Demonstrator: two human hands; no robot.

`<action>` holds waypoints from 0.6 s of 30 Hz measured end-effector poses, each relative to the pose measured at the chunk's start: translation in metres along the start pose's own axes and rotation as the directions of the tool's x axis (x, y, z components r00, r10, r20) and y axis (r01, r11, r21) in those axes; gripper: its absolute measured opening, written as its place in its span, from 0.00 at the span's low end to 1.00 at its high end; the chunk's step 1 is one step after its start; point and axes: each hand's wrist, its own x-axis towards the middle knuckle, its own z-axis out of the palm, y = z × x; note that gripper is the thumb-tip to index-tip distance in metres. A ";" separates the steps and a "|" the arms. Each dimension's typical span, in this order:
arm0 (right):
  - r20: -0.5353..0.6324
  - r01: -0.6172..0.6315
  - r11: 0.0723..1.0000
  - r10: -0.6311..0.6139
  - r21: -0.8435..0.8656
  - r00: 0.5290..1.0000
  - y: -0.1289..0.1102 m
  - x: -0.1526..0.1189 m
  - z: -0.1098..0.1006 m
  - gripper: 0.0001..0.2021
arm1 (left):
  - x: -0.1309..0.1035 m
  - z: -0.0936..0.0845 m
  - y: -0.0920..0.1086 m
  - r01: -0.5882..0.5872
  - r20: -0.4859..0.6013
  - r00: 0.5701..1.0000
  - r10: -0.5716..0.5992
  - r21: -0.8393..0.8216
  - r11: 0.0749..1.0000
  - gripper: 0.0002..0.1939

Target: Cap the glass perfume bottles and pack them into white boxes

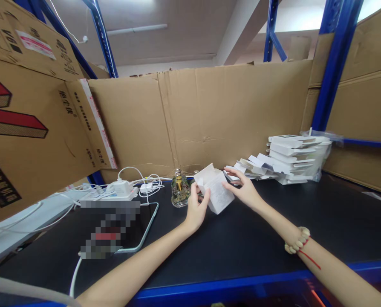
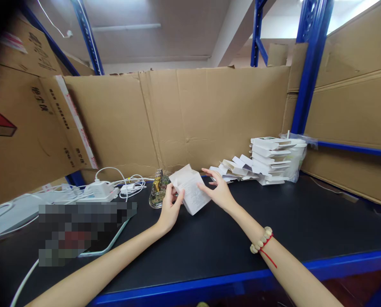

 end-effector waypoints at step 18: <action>0.379 -0.576 0.342 0.494 0.743 0.782 -0.012 0.003 -0.005 0.18 | -0.007 -0.005 0.017 -0.753 0.590 0.614 0.524 0.240 0.612 0.13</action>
